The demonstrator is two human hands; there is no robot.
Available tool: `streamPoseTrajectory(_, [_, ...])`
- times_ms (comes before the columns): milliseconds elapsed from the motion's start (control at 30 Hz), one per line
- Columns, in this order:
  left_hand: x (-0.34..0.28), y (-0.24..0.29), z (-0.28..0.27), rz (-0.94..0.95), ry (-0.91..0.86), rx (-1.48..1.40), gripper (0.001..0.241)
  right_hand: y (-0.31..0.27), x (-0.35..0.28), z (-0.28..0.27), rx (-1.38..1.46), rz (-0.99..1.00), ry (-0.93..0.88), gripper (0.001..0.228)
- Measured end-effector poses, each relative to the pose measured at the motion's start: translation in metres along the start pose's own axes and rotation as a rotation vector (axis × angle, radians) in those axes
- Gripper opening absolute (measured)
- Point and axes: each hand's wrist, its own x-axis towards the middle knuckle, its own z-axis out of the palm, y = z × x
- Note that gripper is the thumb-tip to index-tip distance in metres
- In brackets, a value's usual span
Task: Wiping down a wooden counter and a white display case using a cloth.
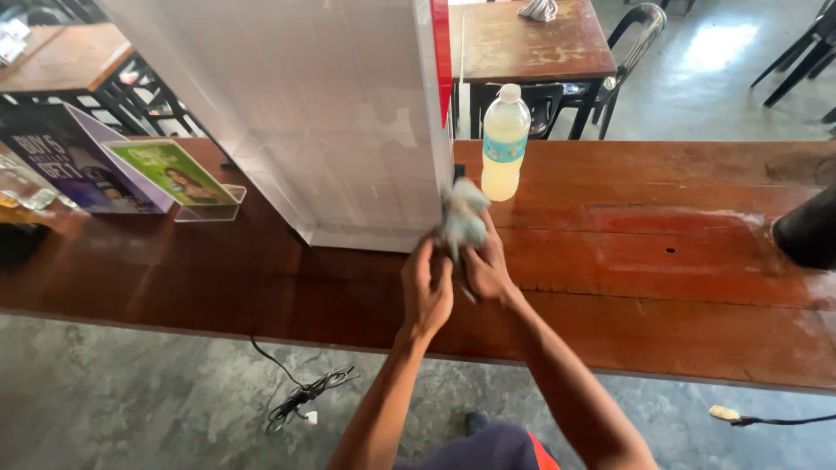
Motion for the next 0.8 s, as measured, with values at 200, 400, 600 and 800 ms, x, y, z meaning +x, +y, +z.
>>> streamPoseTrajectory(200, [0.038,0.037,-0.012,-0.07,0.074,-0.179,0.031,0.07,0.049,0.021,-0.157,0.0,-0.057,0.031])
streamPoseTrajectory(400, [0.05,0.03,-0.016,0.023,0.08,-0.063,0.029,0.04,0.09,0.043,0.255,0.207,0.087,0.04])
streamPoseTrajectory(600, [0.065,0.039,-0.009,0.099,0.083,-0.162,0.036,-0.043,0.155,0.03,-0.197,-0.14,0.114,0.063])
streamPoseTrajectory(800, [0.09,0.07,-0.027,0.239,-0.023,-0.24,0.029,-0.12,0.256,0.01,-0.118,-0.646,-0.031,0.082])
